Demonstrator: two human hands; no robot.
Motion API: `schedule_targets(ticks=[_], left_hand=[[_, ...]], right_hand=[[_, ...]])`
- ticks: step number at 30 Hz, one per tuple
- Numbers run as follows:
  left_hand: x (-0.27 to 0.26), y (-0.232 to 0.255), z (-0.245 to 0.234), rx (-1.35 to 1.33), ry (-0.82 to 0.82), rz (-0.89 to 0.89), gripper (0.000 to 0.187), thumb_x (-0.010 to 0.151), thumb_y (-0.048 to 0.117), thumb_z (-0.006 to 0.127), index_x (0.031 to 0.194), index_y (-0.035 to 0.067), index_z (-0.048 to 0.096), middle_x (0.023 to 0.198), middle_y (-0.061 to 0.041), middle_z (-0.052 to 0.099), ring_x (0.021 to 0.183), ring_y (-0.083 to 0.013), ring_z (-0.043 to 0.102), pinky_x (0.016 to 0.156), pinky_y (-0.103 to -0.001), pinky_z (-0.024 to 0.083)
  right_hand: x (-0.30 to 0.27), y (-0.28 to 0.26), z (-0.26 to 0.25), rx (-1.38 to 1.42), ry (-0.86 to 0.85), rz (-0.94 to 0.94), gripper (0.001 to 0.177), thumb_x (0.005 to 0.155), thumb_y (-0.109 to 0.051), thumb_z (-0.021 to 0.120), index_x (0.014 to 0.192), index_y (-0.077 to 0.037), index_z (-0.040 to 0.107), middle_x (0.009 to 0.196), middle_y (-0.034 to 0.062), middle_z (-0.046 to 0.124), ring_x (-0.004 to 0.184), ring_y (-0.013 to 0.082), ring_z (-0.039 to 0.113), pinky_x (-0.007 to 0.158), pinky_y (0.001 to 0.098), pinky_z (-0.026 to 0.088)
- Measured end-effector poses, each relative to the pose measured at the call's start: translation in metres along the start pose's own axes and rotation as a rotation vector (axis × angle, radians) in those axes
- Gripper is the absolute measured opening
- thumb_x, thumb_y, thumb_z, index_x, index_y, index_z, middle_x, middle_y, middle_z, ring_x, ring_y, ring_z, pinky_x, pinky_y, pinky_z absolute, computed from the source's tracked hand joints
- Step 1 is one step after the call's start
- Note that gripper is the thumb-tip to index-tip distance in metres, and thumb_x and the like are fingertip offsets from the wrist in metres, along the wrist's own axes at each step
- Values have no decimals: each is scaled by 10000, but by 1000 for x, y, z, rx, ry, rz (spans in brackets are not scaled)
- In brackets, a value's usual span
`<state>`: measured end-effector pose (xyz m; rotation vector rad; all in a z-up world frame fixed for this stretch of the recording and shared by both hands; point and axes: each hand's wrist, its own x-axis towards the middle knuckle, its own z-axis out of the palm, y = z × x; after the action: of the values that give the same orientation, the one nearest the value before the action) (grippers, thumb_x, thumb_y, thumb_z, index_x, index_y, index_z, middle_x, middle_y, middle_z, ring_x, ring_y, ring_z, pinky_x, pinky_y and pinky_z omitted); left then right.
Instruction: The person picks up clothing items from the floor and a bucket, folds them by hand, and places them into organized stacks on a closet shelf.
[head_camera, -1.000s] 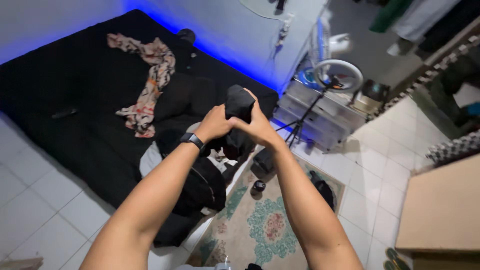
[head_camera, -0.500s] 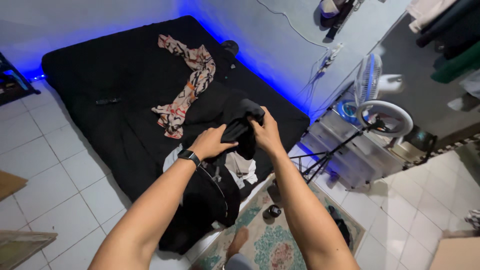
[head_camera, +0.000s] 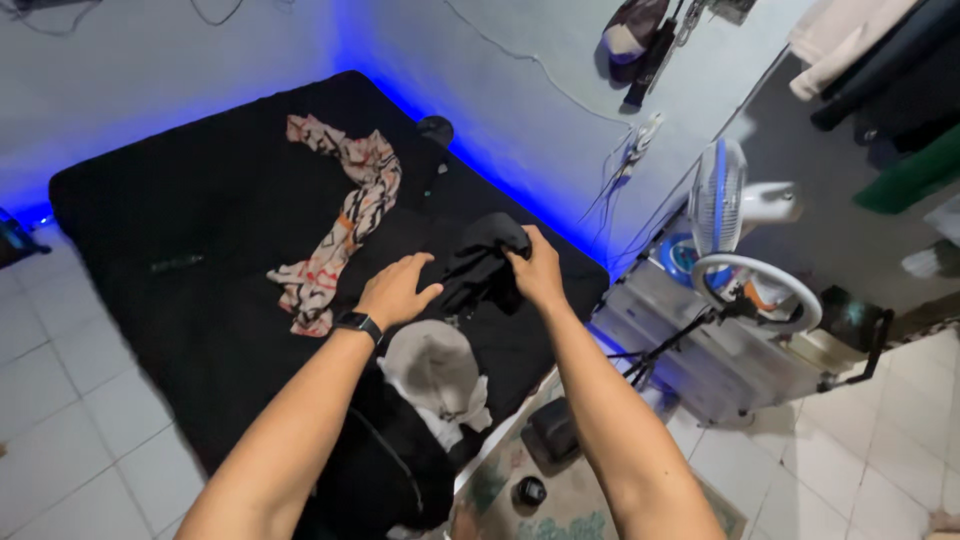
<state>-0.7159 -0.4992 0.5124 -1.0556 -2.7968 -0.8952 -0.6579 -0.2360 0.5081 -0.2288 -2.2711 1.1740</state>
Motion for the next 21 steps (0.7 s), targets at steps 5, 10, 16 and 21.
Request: schedule_targets(ticks=[5,10,16,21], left_hand=[[20,12,16,14,-58,-57,543,872,352,696,1360,169,544,1283,-118,640,1218,-342,597,993,-490,488],[37,10,21,24,-84,-63,522,892,343,686,1357,150,546,1297,-127,639,1222,-350,595,1001,-484,492],[50,14,27,11,-86,-37,524,889,325,692,1359,144,547,1319,-129,634,1237,-348,590,1009,-478,490],[55,17,24,1,-95,-30,519,889,321,692,1357,148,551,1346,-121,625,1246,-345,584,1006,-476,491]], right_hand=[[36,67,2,-8,60,130,466,940,-240,720,1346,-79,560,1077,131,708,924,228,695,850,362,551],[45,107,4,-26,-36,173,473,945,-282,713,1342,-61,582,1165,141,719,1008,238,716,903,372,561],[43,121,2,-22,-80,192,448,944,-289,701,1316,-59,606,1174,143,733,1051,247,725,928,373,564],[43,113,-2,-34,-96,168,418,945,-285,703,1289,-59,631,1163,149,745,1078,258,724,950,373,560]])
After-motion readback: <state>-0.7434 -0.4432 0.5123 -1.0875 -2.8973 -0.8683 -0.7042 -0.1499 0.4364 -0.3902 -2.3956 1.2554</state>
